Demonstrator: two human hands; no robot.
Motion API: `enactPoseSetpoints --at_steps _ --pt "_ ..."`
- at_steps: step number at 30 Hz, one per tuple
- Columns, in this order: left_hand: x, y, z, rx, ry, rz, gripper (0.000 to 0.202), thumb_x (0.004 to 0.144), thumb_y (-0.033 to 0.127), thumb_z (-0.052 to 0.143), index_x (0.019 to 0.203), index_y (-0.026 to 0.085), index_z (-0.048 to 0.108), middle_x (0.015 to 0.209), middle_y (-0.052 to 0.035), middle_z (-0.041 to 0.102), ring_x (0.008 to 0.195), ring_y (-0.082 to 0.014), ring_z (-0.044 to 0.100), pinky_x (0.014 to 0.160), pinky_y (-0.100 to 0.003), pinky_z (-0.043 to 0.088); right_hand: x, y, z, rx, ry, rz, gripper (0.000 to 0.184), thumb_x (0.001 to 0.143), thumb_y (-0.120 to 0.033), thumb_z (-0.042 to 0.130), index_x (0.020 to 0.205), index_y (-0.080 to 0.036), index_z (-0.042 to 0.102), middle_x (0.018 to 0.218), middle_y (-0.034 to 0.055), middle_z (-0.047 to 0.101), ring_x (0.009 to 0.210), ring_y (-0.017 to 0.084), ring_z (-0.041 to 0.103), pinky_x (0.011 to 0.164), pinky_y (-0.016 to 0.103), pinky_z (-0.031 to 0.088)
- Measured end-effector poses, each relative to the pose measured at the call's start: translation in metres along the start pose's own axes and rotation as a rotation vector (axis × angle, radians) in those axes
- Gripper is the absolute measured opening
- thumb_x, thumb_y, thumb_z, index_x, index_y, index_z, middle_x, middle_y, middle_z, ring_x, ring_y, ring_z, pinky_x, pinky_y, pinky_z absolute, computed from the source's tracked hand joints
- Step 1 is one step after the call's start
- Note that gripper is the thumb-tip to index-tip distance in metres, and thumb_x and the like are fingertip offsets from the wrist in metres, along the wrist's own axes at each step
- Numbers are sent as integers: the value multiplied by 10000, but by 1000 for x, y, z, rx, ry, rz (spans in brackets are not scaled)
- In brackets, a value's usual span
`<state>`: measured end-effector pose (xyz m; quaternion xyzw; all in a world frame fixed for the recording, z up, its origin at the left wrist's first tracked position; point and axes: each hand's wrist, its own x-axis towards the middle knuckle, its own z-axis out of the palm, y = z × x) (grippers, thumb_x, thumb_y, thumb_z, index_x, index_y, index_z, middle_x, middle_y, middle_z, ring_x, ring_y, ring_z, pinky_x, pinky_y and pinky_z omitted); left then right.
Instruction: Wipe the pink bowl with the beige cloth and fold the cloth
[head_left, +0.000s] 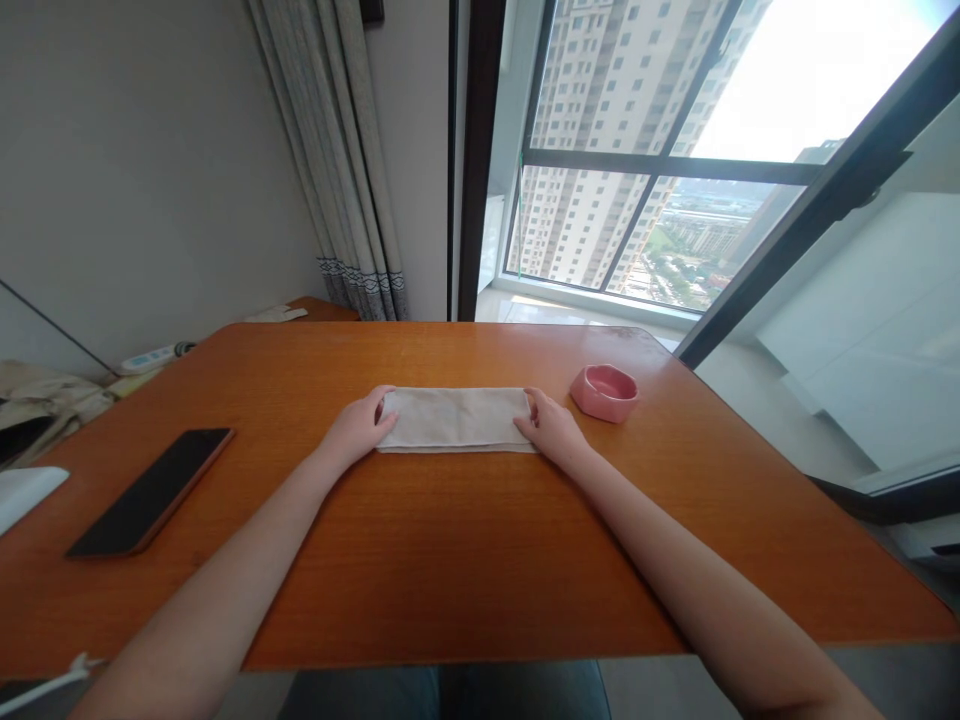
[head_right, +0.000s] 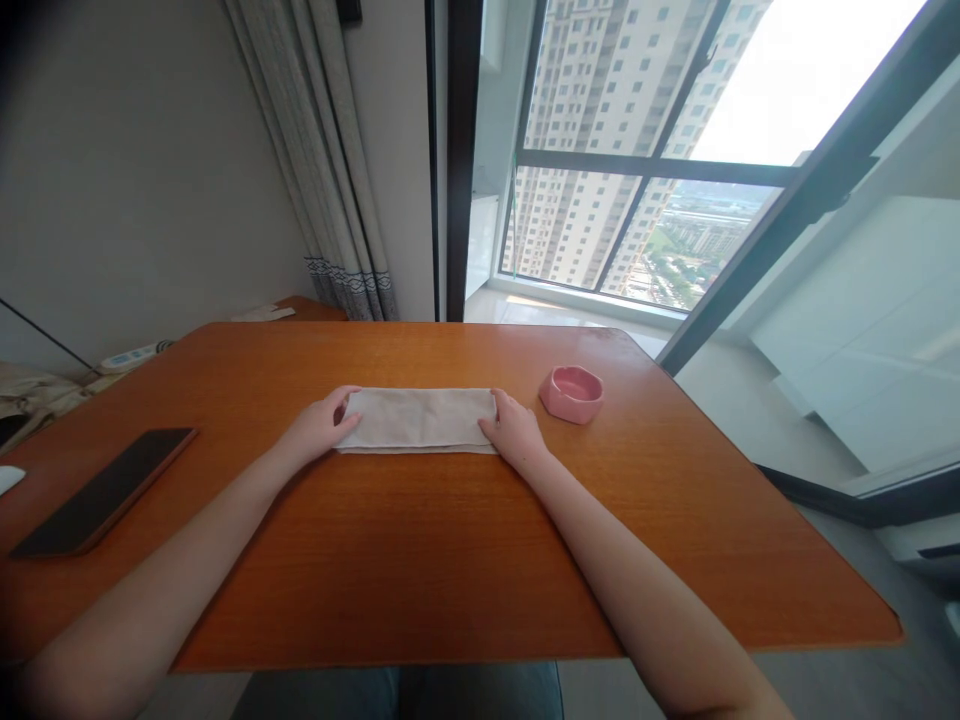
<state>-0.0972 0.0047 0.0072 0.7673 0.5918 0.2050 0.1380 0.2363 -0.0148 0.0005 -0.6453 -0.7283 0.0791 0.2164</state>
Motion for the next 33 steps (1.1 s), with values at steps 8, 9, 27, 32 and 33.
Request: enactPoseSetpoints --at_steps 8,9,27,32,33 --pt "-5 -4 -7 -185 -179 -9 606 722 429 549 1294 239 486 1224 -94 593 1054 -290 571 885 -343 410 -2 0 5 62 -34 34 326 793 -308 569 1098 -193 560 809 33 583 727 167 543 715 285 404" --pt "-5 -5 -6 -185 -175 -4 579 727 425 541 1273 234 511 1241 -94 584 1066 -289 565 893 -341 406 -2 2 7 75 -3 41 352 781 -308 581 1111 -190 553 852 45 578 731 166 540 725 289 407" --pt "-4 0 -11 -34 -125 29 450 804 427 427 1198 229 521 1015 -67 632 897 -248 586 769 -313 405 2 -2 -3 299 -100 10 281 678 -170 480 919 -186 623 552 -68 367 536 108 400 541 219 308" --pt "-5 0 -11 3 -160 40 416 776 381 453 1149 221 547 669 13 507 628 -174 514 595 -266 365 1 -3 -7 243 -183 -1 270 667 -167 504 909 -182 624 559 -65 380 543 109 421 542 217 314" --pt "-5 -1 -11 1 -173 43 411 774 372 456 1143 216 550 656 18 492 614 -167 504 584 -262 361 1 -3 -8 211 -193 -2 279 668 -164 505 921 -183 620 577 -57 410 560 115 441 557 221 327"
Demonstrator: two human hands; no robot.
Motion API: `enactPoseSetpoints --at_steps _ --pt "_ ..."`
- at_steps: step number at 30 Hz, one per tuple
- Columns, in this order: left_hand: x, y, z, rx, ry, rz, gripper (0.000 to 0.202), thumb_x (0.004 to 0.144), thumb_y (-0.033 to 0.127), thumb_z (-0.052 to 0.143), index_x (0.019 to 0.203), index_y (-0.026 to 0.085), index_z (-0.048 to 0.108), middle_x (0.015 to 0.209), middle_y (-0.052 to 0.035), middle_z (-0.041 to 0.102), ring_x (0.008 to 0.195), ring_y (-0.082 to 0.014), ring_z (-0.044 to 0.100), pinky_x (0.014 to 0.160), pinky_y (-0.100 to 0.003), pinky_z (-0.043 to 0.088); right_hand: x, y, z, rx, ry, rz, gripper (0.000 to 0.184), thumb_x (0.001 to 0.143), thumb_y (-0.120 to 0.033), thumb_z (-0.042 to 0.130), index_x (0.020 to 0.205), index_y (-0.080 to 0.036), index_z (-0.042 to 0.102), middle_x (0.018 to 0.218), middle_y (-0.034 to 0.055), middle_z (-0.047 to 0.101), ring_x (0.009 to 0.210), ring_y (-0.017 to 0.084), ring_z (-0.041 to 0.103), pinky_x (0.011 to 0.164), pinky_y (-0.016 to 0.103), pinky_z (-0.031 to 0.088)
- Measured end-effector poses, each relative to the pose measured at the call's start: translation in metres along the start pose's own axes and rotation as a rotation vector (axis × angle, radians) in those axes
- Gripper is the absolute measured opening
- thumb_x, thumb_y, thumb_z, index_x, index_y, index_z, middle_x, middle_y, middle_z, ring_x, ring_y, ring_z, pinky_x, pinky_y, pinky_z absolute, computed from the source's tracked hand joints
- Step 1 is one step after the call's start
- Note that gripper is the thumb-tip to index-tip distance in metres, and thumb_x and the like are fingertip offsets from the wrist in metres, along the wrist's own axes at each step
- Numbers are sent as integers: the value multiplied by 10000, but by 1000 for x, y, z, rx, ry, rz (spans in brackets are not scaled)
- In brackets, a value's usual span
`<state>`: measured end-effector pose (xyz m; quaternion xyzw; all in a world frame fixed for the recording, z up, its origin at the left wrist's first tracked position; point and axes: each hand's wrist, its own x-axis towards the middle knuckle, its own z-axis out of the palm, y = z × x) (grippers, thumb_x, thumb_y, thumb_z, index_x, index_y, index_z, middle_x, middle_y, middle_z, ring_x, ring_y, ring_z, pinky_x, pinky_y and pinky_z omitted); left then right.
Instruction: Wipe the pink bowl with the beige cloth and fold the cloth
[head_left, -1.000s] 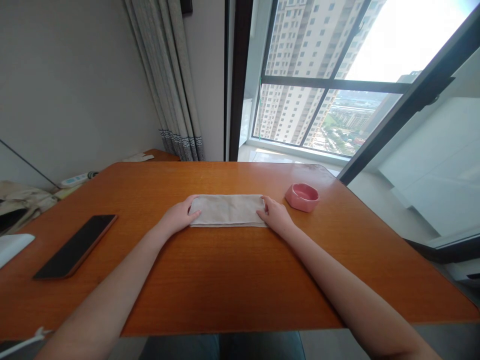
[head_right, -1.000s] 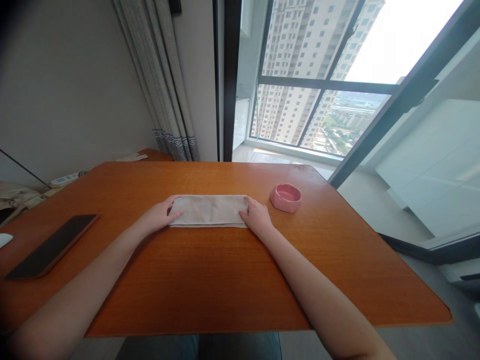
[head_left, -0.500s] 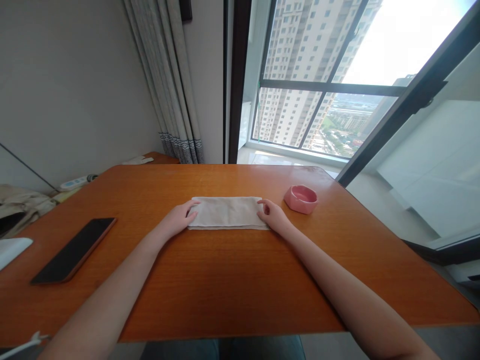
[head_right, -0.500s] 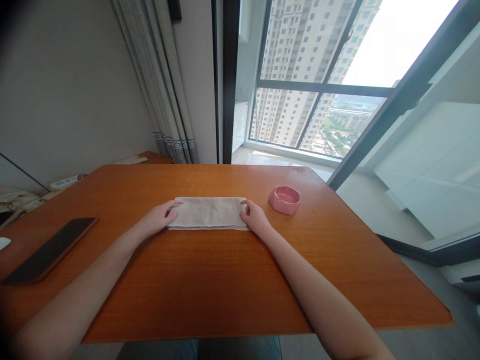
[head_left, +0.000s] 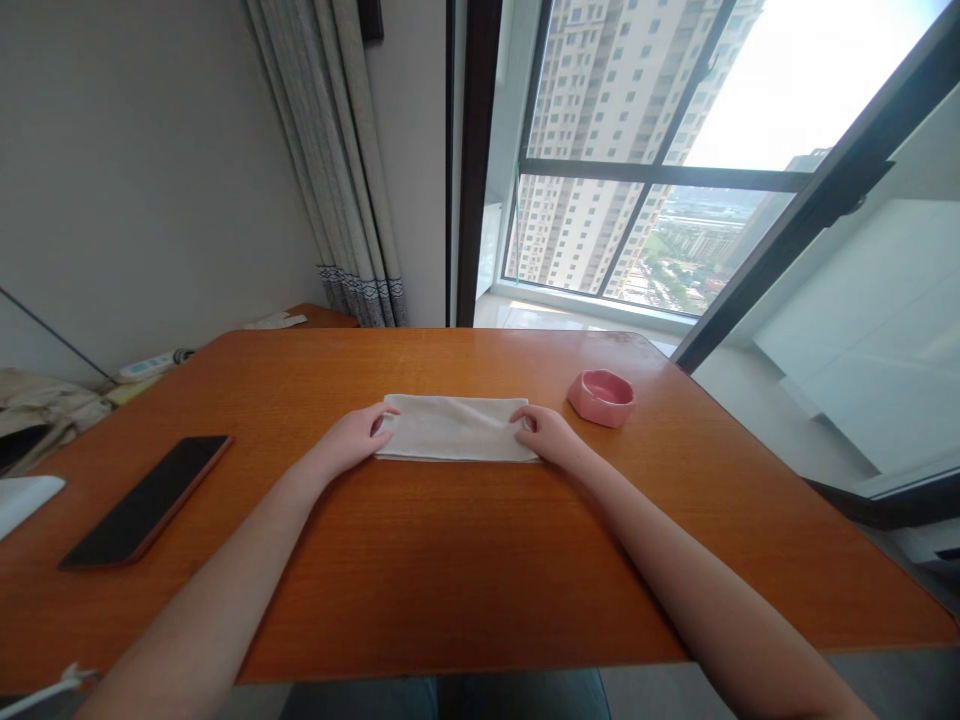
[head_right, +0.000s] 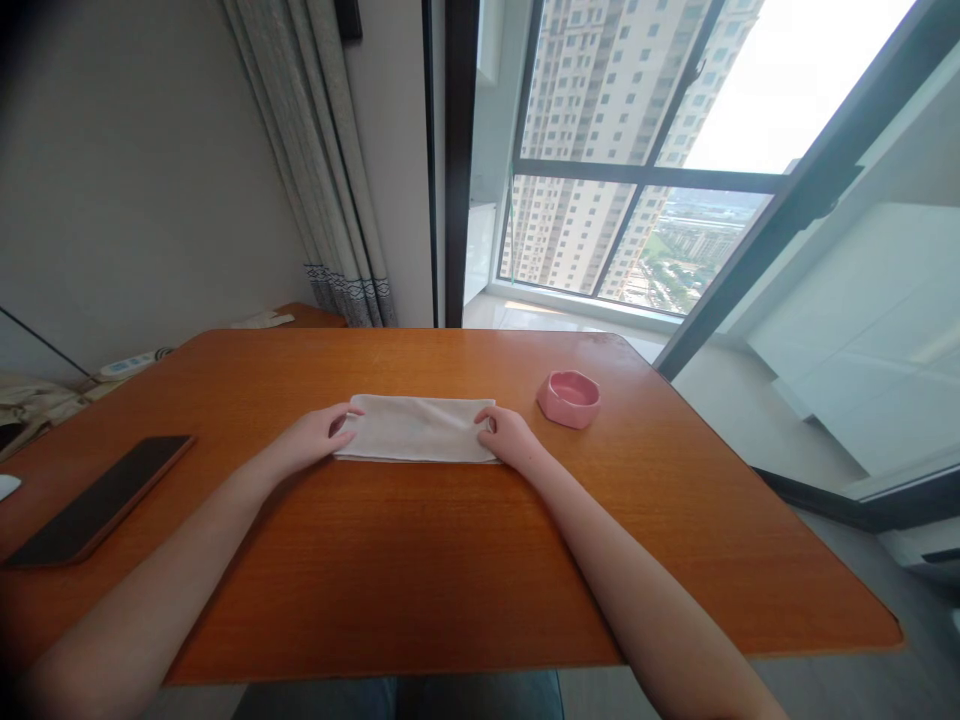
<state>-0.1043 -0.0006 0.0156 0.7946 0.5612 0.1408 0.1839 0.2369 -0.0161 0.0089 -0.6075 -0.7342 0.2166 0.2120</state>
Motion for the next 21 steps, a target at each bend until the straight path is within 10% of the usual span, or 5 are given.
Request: enactPoseSetpoints --at_steps 3,7,11,16,21 --pt "0 1 0 22 -22 1 390 762 352 477 1110 200 566 684 5 518 629 -171 517 590 -269 384 -4 -4 0 -175 91 -1 322 658 -178 542 973 -182 609 776 21 542 747 171 525 709 275 388" --pt "2 14 5 141 231 119 350 812 330 436 1090 177 584 965 -83 595 903 -230 563 814 -342 433 -8 -14 6 -288 322 -132 305 775 -298 519 1052 -192 590 1111 108 548 1079 257 478 960 402 325" --pt "10 25 27 154 62 329 489 899 435 322 1328 229 433 1374 -86 459 1271 -252 386 1071 -434 255 -3 -14 22 -323 148 -224 501 900 -458 356 1320 -196 437 1421 105 381 1328 269 285 1090 445 182" --pt "15 9 39 254 11 2 578 903 525 230 1386 237 362 1500 -89 273 1377 -299 224 1088 -558 111 7 2 30 -418 -53 26 690 889 -592 255 1432 -166 271 1521 127 180 1395 295 152 1106 478 128" --pt "13 3 22 245 218 -203 509 894 453 263 1200 152 536 1147 -144 624 1077 -284 558 913 -424 390 8 4 30 -431 -16 146 717 886 -588 259 1442 -136 240 1525 138 150 1398 317 122 1112 475 103"
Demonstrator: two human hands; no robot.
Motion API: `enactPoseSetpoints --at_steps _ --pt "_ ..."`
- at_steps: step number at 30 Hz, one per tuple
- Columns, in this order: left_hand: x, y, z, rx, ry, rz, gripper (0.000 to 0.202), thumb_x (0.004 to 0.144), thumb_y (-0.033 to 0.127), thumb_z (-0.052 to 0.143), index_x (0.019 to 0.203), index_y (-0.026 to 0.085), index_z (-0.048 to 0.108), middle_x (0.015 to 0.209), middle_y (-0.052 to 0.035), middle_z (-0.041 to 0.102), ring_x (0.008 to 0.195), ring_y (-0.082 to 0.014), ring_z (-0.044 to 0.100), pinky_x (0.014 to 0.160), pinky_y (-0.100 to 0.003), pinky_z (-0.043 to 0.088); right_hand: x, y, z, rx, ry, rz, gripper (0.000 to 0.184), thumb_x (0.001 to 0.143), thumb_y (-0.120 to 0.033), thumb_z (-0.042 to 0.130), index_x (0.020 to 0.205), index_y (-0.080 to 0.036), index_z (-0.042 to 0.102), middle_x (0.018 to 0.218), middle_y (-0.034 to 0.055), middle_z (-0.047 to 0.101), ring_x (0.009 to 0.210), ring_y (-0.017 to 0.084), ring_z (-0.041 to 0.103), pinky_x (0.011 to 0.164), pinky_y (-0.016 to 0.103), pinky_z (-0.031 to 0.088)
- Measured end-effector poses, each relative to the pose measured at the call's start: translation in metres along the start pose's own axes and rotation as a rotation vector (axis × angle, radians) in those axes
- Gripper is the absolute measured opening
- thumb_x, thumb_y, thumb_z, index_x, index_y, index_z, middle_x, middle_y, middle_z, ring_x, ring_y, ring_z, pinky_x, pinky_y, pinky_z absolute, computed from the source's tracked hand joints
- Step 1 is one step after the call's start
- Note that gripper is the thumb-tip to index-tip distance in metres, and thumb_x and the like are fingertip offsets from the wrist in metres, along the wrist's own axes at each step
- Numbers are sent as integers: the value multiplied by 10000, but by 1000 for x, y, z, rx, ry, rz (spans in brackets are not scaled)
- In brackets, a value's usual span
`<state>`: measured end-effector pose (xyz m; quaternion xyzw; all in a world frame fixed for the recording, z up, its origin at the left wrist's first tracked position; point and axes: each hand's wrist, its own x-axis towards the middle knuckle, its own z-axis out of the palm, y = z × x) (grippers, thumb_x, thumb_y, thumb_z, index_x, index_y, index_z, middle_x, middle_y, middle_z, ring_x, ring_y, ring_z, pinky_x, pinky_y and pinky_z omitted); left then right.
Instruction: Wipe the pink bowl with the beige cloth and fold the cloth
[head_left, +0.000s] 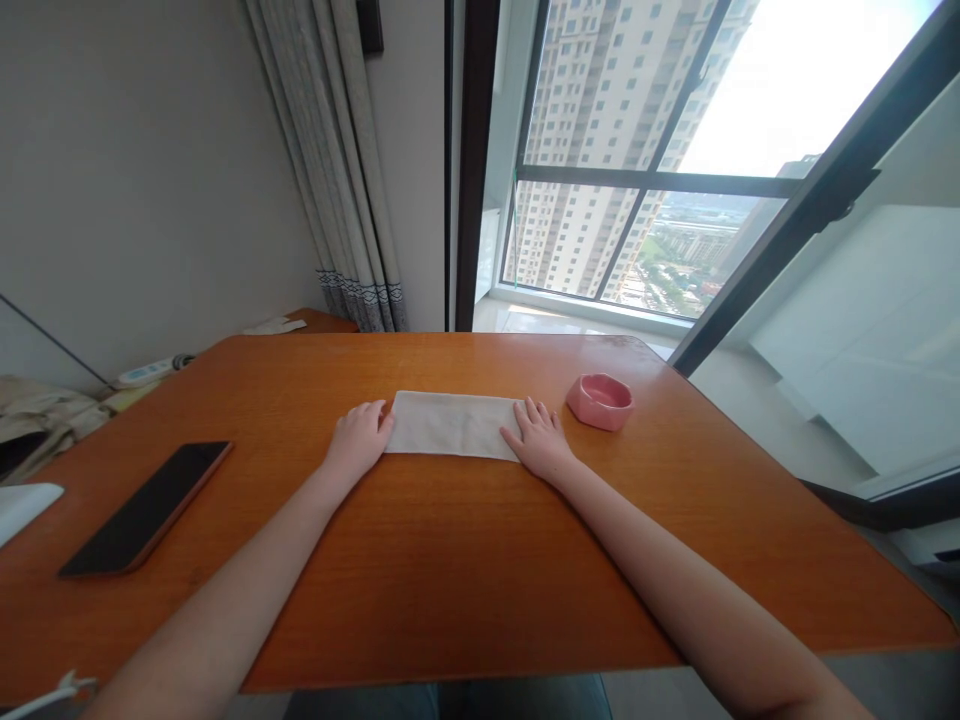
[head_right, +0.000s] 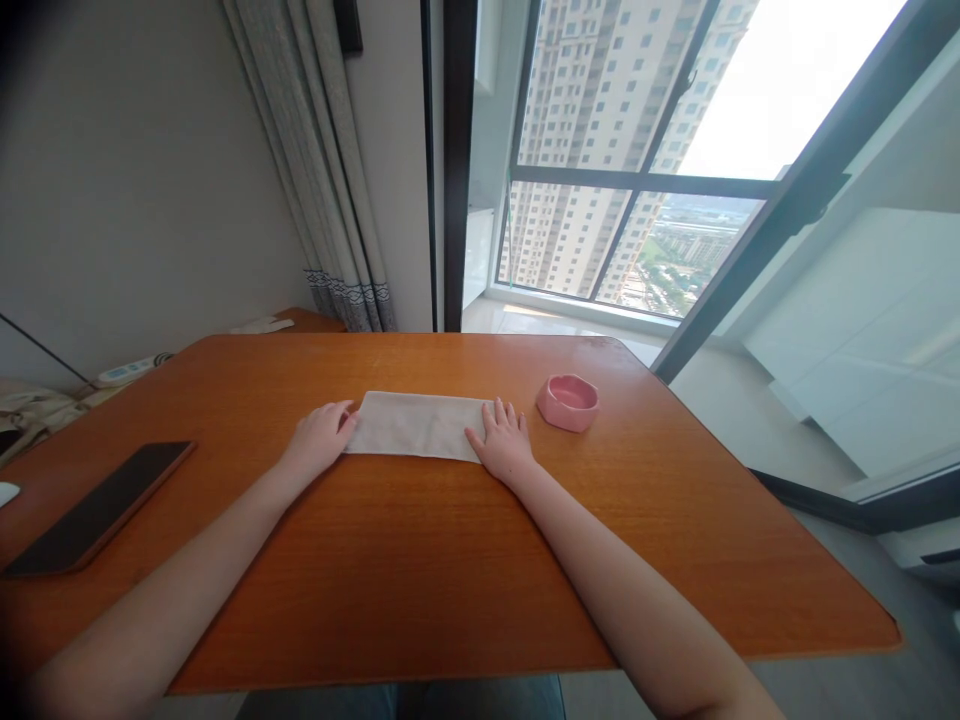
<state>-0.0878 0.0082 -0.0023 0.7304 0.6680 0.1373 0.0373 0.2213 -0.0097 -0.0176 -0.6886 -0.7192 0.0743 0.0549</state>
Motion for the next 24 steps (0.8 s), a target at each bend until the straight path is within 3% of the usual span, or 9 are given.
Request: enactPoseSetpoints --at_steps 3,7,10,13,15,17,18,21,24 --pt "1 2 -2 -28 -76 -52 417 827 495 372 876 170 627 849 -107 666 818 -270 611 738 -366 430 -2 -3 1 12 38 16 705 886 -571 281 1431 -125 270 1517 153 174 1390 340 134 1106 492 107" --pt "5 -3 6 -189 -99 -3 262 735 423 492 751 179 586 838 -84 633 791 -238 582 668 -303 404 -3 -3 0 79 93 -34 639 895 -536 297 1393 -139 350 1502 149 227 1388 325 154 1105 500 114" --pt "10 -15 4 -365 47 -56 155 733 333 470 723 187 522 714 -16 571 671 -175 530 607 -267 370 -5 -3 -2 141 99 -145 526 901 -467 331 1336 -189 431 1478 93 308 1382 278 198 1115 507 91" --pt "9 -19 -5 -486 280 -175 133 730 308 496 679 198 441 626 28 465 598 -140 456 579 -253 350 -7 -5 -3 162 67 -242 536 856 -463 434 1325 -204 440 1457 76 350 1369 276 231 1116 518 84" --pt "2 -6 -10 -561 435 -168 127 745 296 512 720 202 431 652 31 450 612 -133 447 598 -249 368 -7 -8 -2 168 60 -270 595 831 -506 469 1342 -205 420 1461 85 342 1373 284 217 1115 517 91" --pt "-8 21 -9 -579 506 -15 86 767 259 508 782 205 443 721 18 471 657 -136 460 639 -253 392 -8 -11 -1 171 60 -290 622 817 -547 478 1342 -218 421 1460 88 343 1373 288 212 1114 514 93" --pt "-14 38 -6 -568 471 113 60 773 224 498 807 206 452 753 8 486 676 -139 466 656 -258 401 -8 -12 -1 170 62 -297 624 811 -556 483 1337 -224 427 1458 87 346 1371 290 216 1113 514 96" --pt "-27 88 9 -460 172 536 120 754 114 466 829 207 485 861 -30 534 811 -170 500 756 -287 421 -7 -15 -1 177 81 -306 589 801 -516 505 1311 -228 449 1439 88 372 1354 281 253 1108 510 118" --pt "-30 116 22 -383 -12 683 164 740 69 443 815 204 497 883 -48 550 871 -196 507 807 -319 423 -7 -14 -2 218 99 -315 583 776 -436 530 1301 -199 439 1392 103 432 1329 268 307 1102 498 155"
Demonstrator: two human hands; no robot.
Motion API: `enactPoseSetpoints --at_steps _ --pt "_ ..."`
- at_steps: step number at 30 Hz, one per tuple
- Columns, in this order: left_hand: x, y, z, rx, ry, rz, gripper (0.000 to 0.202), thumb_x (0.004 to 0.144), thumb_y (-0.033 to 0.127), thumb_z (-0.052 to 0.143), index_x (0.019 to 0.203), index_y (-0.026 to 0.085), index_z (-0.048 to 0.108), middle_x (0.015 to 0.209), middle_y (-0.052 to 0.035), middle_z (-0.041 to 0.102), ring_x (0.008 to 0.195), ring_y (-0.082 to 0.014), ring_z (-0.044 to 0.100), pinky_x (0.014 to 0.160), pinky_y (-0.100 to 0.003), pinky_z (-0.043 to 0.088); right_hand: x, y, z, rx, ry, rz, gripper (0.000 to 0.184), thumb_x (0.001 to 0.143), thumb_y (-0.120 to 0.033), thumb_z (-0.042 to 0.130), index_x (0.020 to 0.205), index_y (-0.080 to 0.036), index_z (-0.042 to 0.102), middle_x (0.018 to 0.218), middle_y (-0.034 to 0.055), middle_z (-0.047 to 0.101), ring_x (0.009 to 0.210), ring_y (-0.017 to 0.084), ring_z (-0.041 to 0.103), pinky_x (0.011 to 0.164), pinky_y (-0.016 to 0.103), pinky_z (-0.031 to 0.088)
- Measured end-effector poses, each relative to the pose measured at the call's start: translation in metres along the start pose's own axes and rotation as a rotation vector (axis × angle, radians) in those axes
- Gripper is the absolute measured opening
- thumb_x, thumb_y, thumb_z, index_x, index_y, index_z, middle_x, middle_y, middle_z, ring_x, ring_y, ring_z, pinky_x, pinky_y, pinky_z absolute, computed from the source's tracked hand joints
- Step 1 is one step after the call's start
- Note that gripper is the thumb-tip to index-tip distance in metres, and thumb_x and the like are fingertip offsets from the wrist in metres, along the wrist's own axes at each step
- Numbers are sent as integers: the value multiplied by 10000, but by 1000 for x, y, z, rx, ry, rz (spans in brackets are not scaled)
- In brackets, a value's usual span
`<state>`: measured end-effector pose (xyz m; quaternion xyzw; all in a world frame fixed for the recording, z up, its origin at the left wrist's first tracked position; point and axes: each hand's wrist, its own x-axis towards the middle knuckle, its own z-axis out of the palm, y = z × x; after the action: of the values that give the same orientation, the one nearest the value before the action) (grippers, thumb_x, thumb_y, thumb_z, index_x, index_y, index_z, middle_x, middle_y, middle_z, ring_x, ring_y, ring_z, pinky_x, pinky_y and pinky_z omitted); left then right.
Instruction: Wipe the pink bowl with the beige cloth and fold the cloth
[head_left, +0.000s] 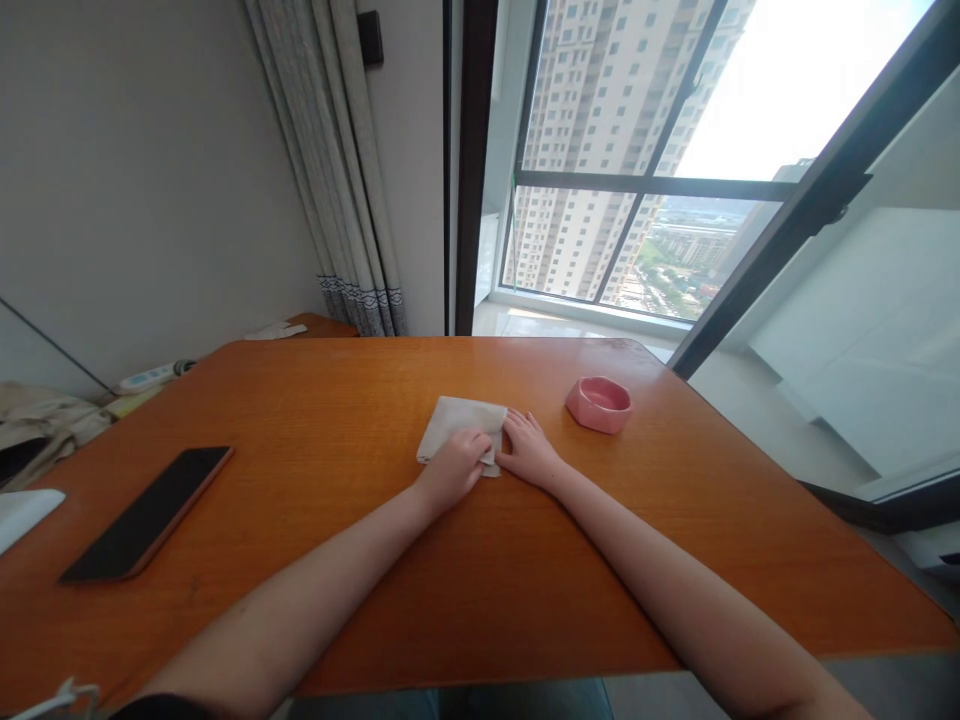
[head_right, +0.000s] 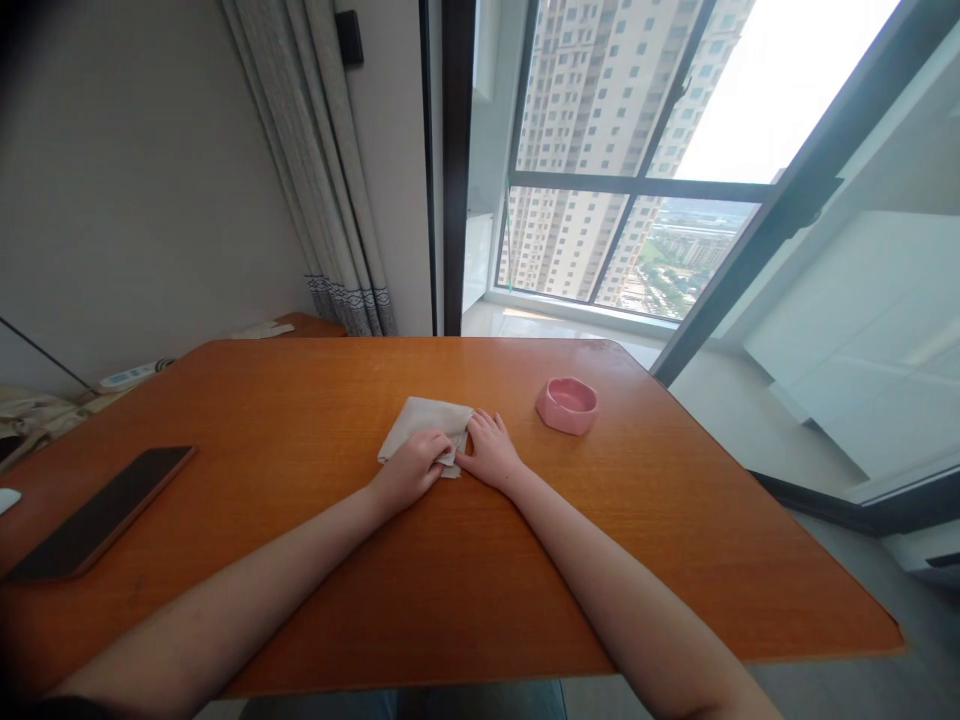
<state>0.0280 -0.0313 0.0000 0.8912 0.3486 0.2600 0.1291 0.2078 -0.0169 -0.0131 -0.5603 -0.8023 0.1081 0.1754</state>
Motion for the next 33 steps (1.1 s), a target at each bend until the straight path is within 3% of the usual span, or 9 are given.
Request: enactPoseSetpoints --at_steps 8,14,18,21,23,25,27,29,33 --pt "-2 6 0 -21 -40 16 141 787 135 457 882 194 543 894 -56 606 870 -198 551 803 -312 443 8 17 10 282 150 129 657 789 -189 388 1425 -157 226 1375 126 456 1285 201 402 1096 435 247" --pt "-7 -4 -13 -55 83 9 321 879 354 429 1130 183 530 1158 -94 610 1070 -222 551 956 -355 408 -2 6 -3 256 304 -65 488 898 -345 372 1348 -157 389 1383 120 430 1306 201 343 1096 396 263" --pt "-8 -35 -24 -134 223 -206 378 938 353 255 1036 169 571 1084 -96 638 1047 -199 566 951 -351 423 -17 -27 -12 120 64 -300 381 926 -401 365 1232 -236 523 1291 71 522 1222 203 425 1038 389 319" --pt "-8 -52 -24 -166 232 -272 421 941 381 227 1034 162 574 1138 -105 613 1107 -189 539 993 -346 401 -23 -44 -17 -37 -73 -206 410 934 -454 325 934 -209 654 1033 79 627 1025 211 535 909 369 398" --pt "-9 -53 -21 -118 128 -206 410 924 412 293 1123 167 555 1289 -110 530 1224 -198 457 1062 -371 330 -29 -45 -24 -154 -114 -84 445 900 -507 375 773 -190 660 886 92 637 934 229 553 846 361 412" --pt "-11 -49 -17 -43 -39 -124 437 890 449 383 1222 196 514 1406 -101 424 1320 -225 349 1111 -429 238 -38 -36 -35 -214 -144 -14 396 816 -545 506 810 -183 665 859 100 643 929 250 553 827 350 413" --pt "-13 -43 -14 26 -180 -81 473 864 465 434 1271 230 486 1447 -94 373 1359 -252 283 1123 -488 169 -53 -19 -48 -207 -154 44 491 742 -527 596 1079 -170 616 926 105 651 960 264 553 831 343 416" --pt "-14 -40 -13 55 -224 -80 479 864 463 433 1287 241 476 1449 -96 372 1364 -260 273 1120 -511 148 -72 6 -62 -201 -185 133 730 717 -523 608 1334 -175 433 1043 122 638 1012 284 550 863 358 410" --pt "-14 -39 -14 56 -217 -82 489 865 468 427 1292 234 474 1443 -101 381 1361 -260 279 1119 -503 159 -109 70 -84 -247 -268 376 776 700 -561 581 1379 -235 396 1222 134 567 1146 341 486 928 410 376"
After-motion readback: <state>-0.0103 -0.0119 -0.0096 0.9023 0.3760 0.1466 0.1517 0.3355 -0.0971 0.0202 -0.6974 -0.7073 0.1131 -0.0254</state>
